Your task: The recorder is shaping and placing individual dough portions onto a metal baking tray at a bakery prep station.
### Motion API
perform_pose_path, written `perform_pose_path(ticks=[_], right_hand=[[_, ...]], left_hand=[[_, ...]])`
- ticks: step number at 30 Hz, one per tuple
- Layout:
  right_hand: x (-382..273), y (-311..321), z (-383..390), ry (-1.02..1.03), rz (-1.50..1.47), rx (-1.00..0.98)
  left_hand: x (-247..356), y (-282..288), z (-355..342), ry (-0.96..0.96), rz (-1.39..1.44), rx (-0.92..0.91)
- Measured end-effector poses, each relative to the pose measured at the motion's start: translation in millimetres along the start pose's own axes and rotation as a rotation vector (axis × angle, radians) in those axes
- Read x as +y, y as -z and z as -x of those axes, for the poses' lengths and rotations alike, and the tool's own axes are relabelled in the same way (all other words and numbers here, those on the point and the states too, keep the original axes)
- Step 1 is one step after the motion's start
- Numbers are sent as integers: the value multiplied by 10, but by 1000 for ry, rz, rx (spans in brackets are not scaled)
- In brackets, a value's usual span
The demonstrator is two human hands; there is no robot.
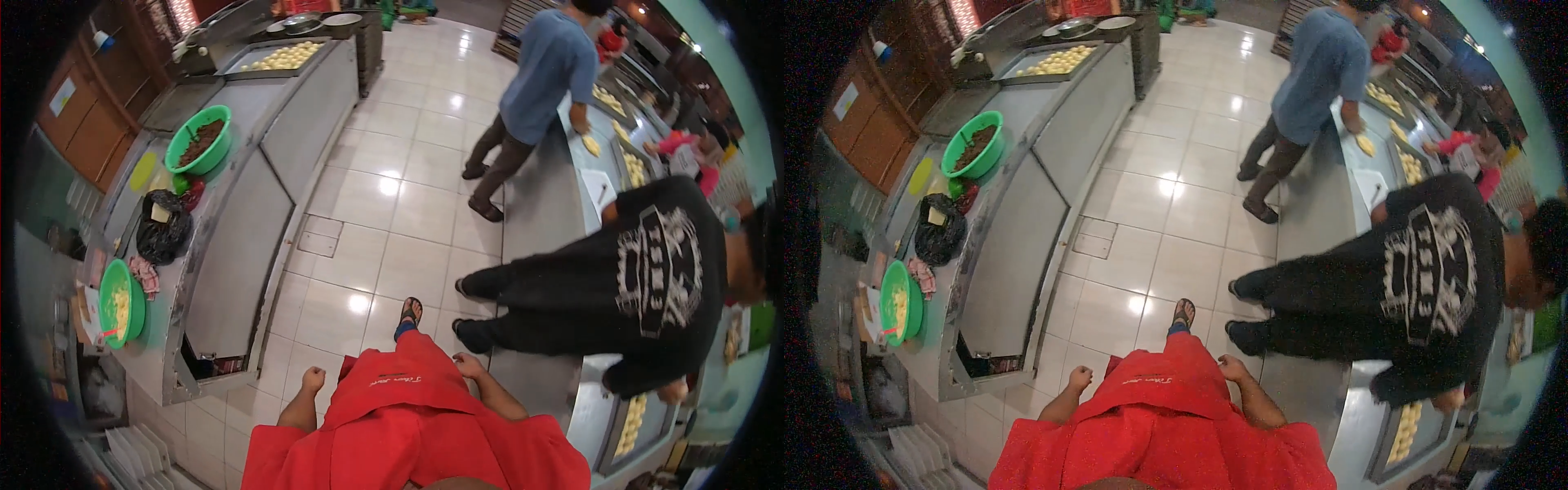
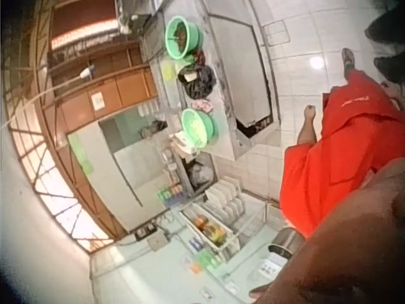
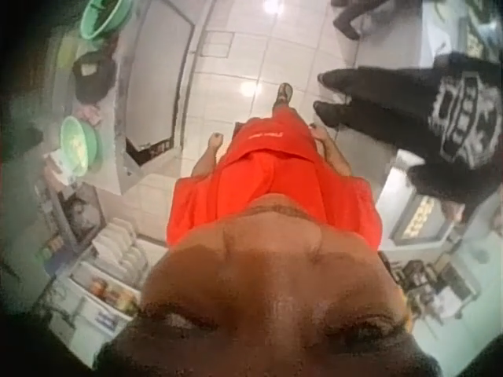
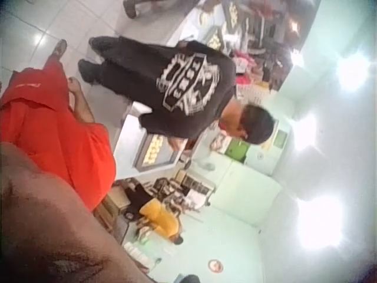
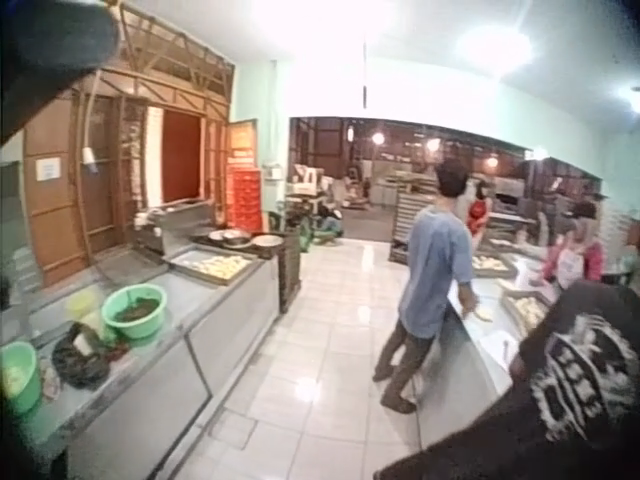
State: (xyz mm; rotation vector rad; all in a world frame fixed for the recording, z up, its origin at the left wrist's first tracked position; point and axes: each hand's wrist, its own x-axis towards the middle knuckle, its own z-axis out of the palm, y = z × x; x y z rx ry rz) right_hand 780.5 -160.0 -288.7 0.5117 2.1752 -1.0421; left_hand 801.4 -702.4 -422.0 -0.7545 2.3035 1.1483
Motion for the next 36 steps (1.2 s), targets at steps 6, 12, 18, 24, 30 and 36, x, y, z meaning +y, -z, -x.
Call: perform_pose_path(ticks=[6,12,18,24,30,36], right_hand=[[54,534,-913,-7,168,110],[4,859,-1624,-68,212,59],[-589,1076,-2255,-221,163,-17],[-1115,1392,-2871,-72,292,103],[-1617,1681,-3098,-59,158,187],[-1632,1689,-3348,-155,245,160]], left_hand=[[408,97,264,263,110,13],[1556,176,-19,189,9,-134],[2680,195,-828,32,-130,-214],[3369,284,-1588,-96,-226,-260],[3909,464,-2383,-179,-281,-267],[4161,928,-3199,-214,-300,-241]])
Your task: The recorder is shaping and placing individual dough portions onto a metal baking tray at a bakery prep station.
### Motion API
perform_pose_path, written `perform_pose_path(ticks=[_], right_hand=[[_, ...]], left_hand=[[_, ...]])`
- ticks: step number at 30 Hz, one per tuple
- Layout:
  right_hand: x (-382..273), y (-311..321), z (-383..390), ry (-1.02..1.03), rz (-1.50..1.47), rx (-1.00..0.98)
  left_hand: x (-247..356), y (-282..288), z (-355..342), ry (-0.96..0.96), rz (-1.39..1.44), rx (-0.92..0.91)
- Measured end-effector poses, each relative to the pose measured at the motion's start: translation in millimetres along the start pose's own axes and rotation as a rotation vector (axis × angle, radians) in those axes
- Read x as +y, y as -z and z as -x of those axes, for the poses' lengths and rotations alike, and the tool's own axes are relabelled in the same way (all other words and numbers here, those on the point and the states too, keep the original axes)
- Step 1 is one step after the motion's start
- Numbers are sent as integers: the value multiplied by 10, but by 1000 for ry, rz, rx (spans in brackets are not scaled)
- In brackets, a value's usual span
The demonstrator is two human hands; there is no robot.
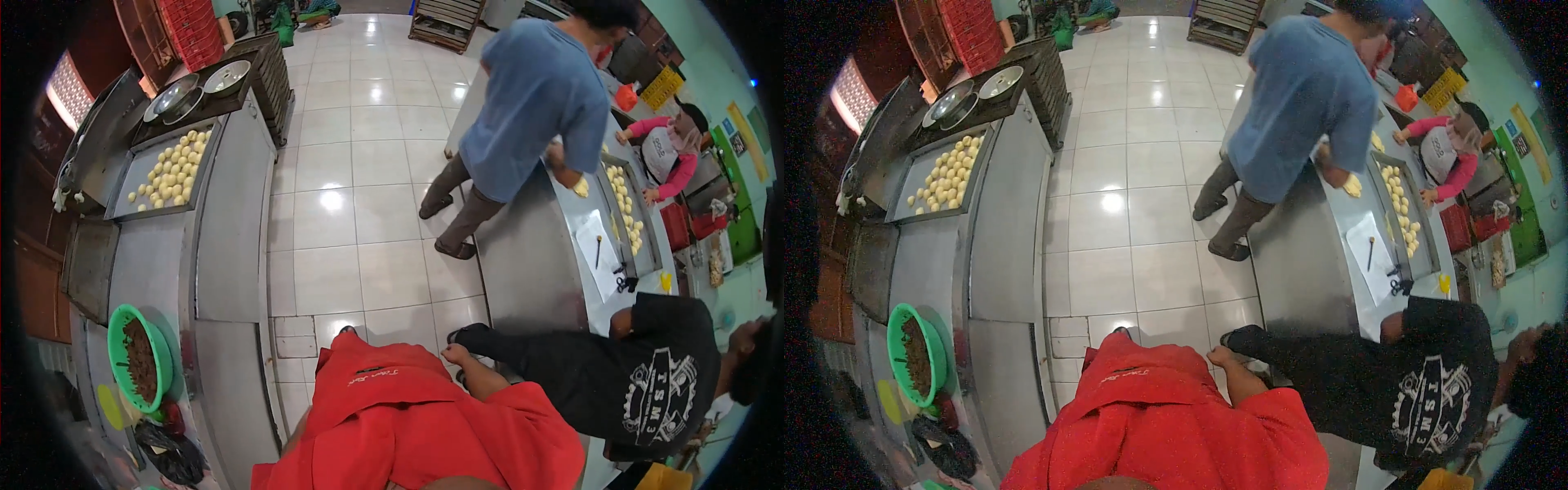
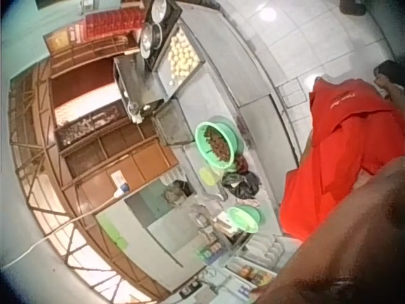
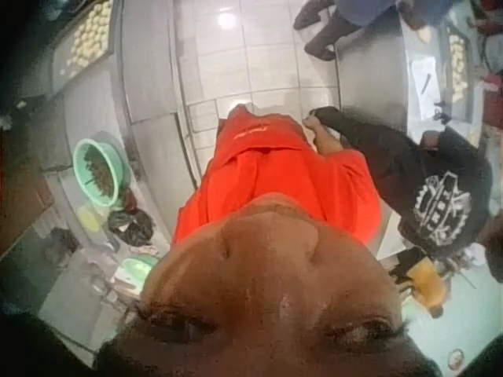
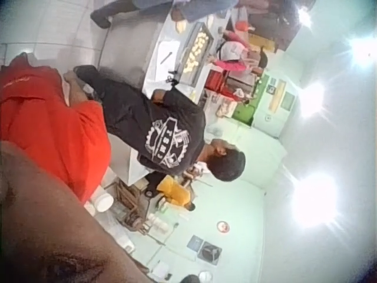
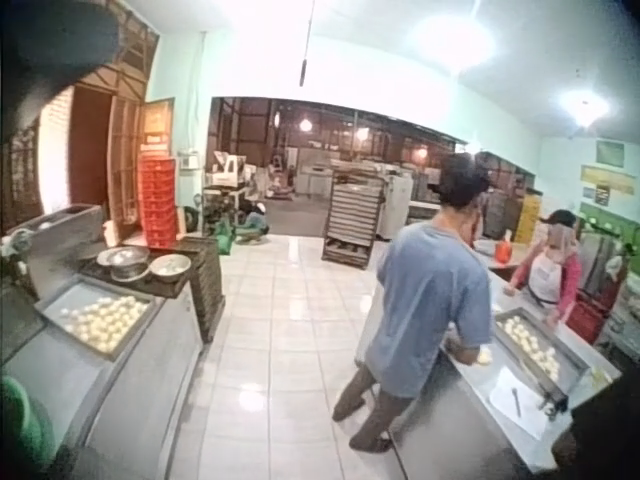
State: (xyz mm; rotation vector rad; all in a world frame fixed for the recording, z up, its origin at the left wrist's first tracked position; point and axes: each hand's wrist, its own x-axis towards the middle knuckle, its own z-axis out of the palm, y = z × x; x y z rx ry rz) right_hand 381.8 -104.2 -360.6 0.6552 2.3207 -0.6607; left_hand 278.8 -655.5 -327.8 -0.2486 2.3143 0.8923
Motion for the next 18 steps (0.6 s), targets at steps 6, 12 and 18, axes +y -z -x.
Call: perform_pose_path(ticks=[6,12,18], right_hand=[[-777,365,-154,-106,-108,-119],[-1323,768,-673,17,-323,-33],[-1322,983,-1386,-134,-429,-176]], left_hand=[[-390,482,-906,141,352,131],[621,1162,-1782,104,522,242],[1411,1128,-2146,23,344,87]])
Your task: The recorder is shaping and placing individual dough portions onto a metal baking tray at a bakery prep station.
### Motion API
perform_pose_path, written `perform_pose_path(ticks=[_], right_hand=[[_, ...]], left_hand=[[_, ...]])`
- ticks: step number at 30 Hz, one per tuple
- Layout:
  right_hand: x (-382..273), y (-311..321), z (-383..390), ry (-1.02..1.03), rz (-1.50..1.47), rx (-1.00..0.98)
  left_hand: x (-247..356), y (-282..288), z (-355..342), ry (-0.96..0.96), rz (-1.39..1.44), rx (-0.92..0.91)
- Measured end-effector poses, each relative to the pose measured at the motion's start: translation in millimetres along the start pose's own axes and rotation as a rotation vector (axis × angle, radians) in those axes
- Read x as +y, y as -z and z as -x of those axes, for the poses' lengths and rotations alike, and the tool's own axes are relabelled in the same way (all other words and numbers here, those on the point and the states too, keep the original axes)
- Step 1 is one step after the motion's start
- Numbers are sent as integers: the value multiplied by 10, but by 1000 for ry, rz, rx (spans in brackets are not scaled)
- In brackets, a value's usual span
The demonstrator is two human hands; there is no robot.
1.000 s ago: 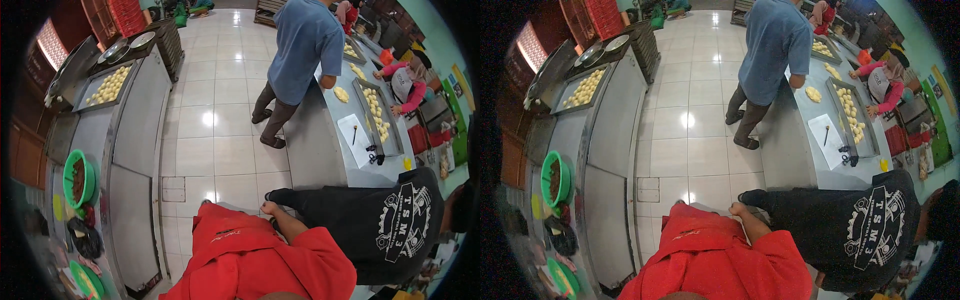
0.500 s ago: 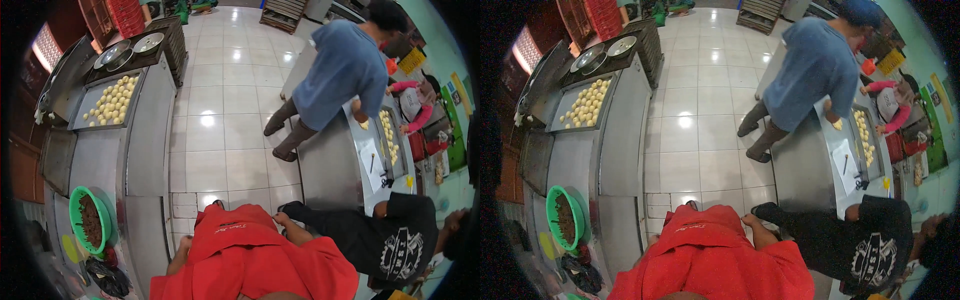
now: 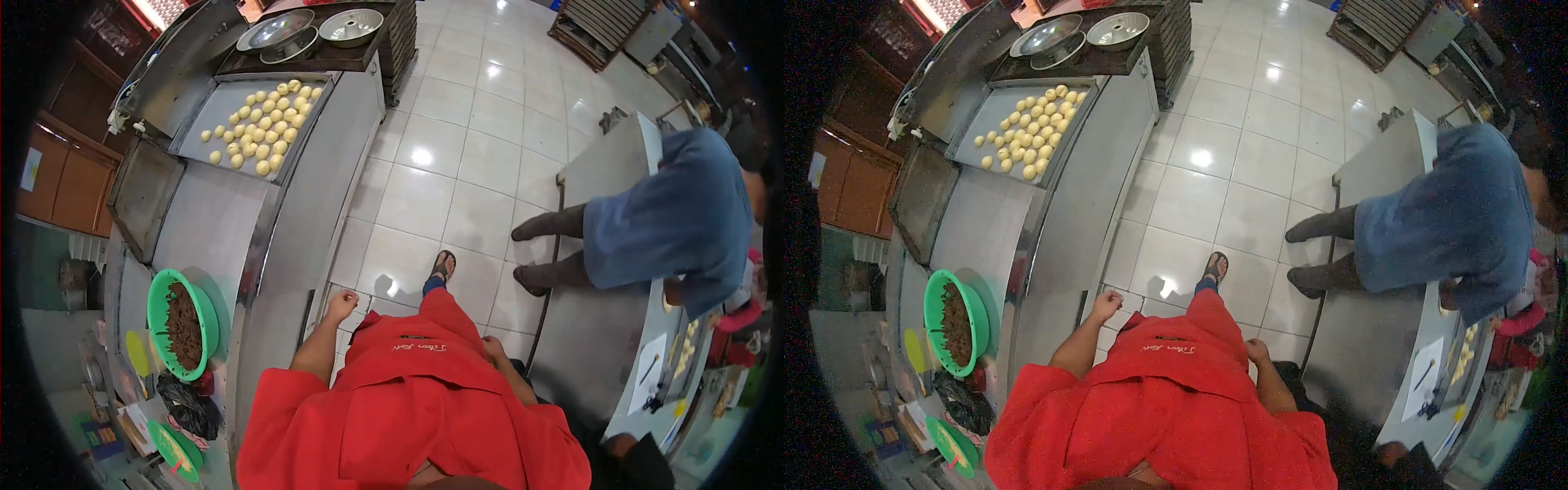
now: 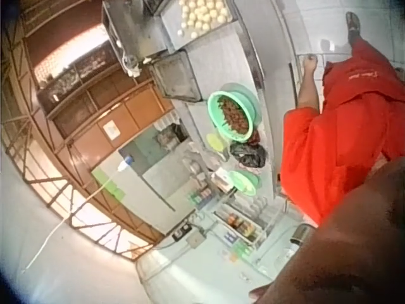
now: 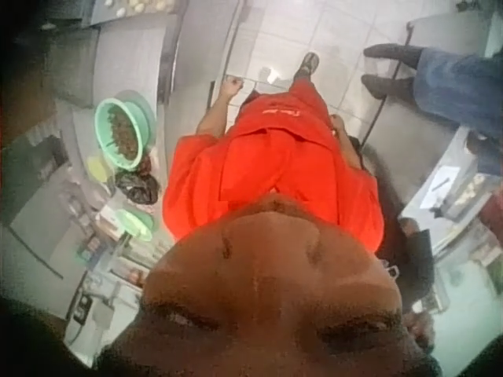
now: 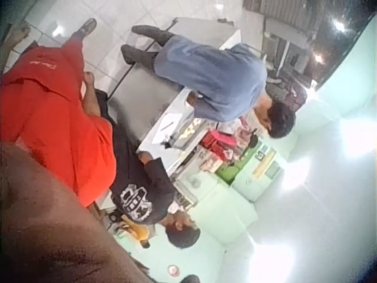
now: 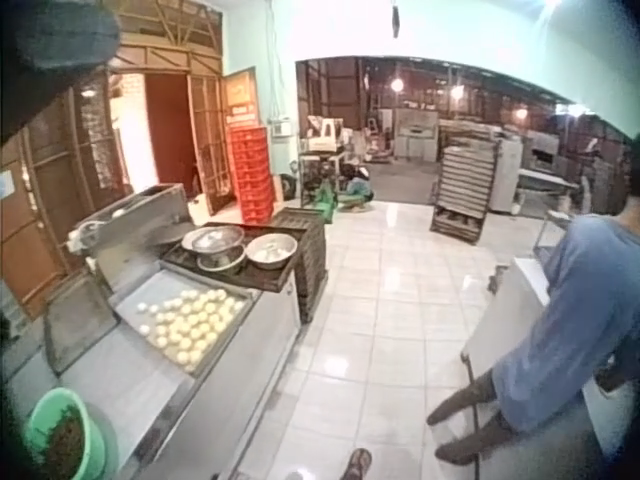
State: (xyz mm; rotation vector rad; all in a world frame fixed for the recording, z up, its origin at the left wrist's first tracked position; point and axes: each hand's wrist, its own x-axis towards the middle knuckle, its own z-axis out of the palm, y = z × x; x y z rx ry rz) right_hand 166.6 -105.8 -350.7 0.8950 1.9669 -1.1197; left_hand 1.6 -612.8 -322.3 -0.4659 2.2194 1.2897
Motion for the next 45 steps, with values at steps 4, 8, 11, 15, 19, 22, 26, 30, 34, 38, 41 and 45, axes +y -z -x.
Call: perform_pose_path(ticks=[4,8,11,15,19,22,26,30,34,38,41,45], right_hand=[[-711,484,-18,-37,122,-65],[-1131,1037,-508,-98,168,-92],[-858,1495,-1813,80,284,59],[-1877,2035,-2432,416,374,367],[-2849,2330,-2841,382,108,306],[-3528,2267,-2875,411,-8,252],[-3695,2166,-3036,380,76,193],[-3416,2204,-3146,196,164,182],[-3367,2359,-2937,-114,40,83],[-3441,2382,-2989,-234,-169,158],[-3722,2424,-3099,-270,-261,146],[-4013,2568,-3464,-151,-256,99]], left_hand=[[-162,-268,-70,42,-57,60],[-66,-298,94,192,-98,70],[298,-335,-55,316,-71,68],[727,-238,-444,270,-1,113],[1451,-143,-1006,229,90,94],[1676,1,-1604,333,52,65],[1917,156,-2512,342,50,19],[2676,275,-3368,307,-211,-106],[3170,319,-4631,56,-439,-124],[4131,122,-5527,-86,-307,-95],[4819,-91,-6035,-117,-215,-139],[5416,-339,-6314,-165,-91,-196]])
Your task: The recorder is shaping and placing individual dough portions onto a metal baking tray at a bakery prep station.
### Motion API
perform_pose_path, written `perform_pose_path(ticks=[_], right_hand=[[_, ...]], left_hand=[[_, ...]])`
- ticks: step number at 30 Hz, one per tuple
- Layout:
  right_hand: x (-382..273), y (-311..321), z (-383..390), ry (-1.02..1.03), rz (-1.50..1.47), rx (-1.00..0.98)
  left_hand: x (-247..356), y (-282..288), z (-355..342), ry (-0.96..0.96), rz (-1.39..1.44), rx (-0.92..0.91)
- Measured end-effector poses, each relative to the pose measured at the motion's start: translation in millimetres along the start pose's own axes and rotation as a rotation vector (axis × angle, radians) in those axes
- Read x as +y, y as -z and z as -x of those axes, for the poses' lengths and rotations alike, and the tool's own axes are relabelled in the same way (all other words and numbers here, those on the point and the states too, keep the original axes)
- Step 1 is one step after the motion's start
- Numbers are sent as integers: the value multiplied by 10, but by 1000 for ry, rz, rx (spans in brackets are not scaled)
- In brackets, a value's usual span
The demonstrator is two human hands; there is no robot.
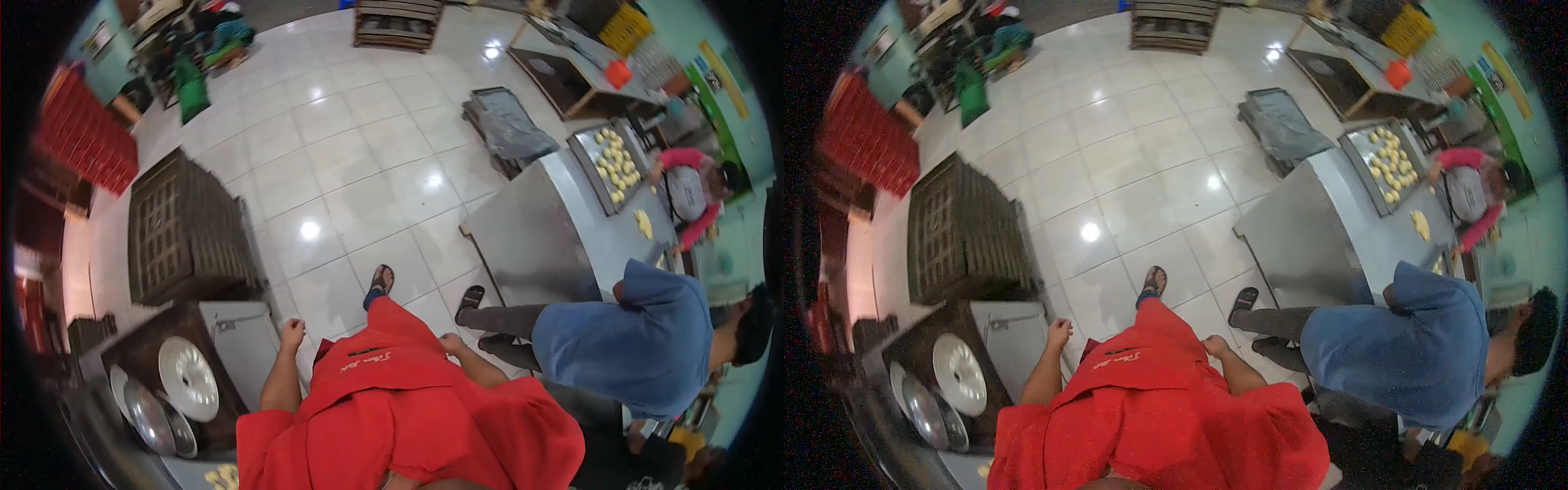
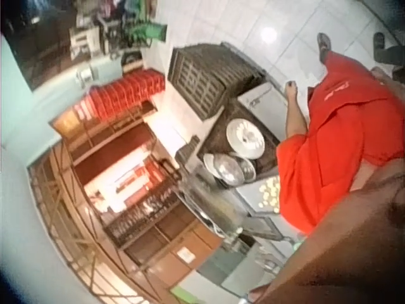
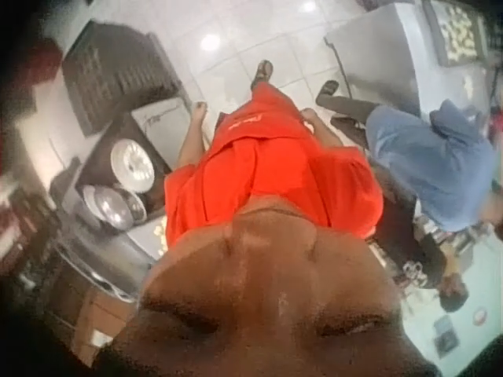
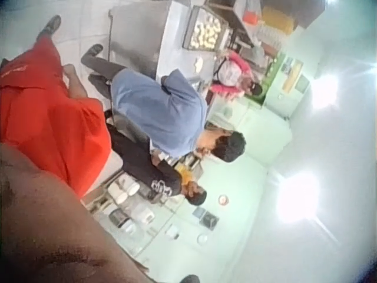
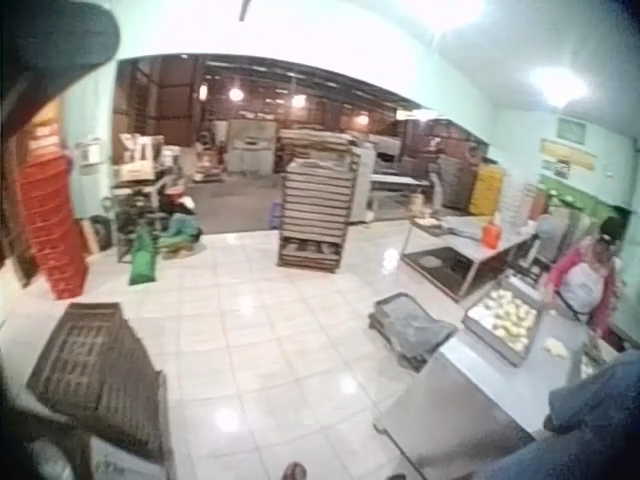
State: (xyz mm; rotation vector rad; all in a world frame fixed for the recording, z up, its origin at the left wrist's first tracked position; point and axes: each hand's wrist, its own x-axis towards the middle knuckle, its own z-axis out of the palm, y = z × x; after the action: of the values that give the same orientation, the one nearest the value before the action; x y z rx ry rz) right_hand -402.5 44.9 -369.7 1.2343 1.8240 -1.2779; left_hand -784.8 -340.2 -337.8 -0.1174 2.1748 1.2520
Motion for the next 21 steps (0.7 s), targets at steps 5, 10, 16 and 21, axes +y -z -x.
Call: perform_pose_path(ticks=[5,10,16,21], right_hand=[[-529,433,-545,-57,-45,-56],[-964,1092,-1170,209,221,281],[-2026,2087,-1227,189,-360,524],[-1813,1838,-1266,33,-273,594]], left_hand=[[140,-112,-211,105,-63,-99],[102,140,-537,67,-351,-251],[648,-85,-1472,-37,-567,-477],[2017,-527,-2461,-148,-749,-483]])
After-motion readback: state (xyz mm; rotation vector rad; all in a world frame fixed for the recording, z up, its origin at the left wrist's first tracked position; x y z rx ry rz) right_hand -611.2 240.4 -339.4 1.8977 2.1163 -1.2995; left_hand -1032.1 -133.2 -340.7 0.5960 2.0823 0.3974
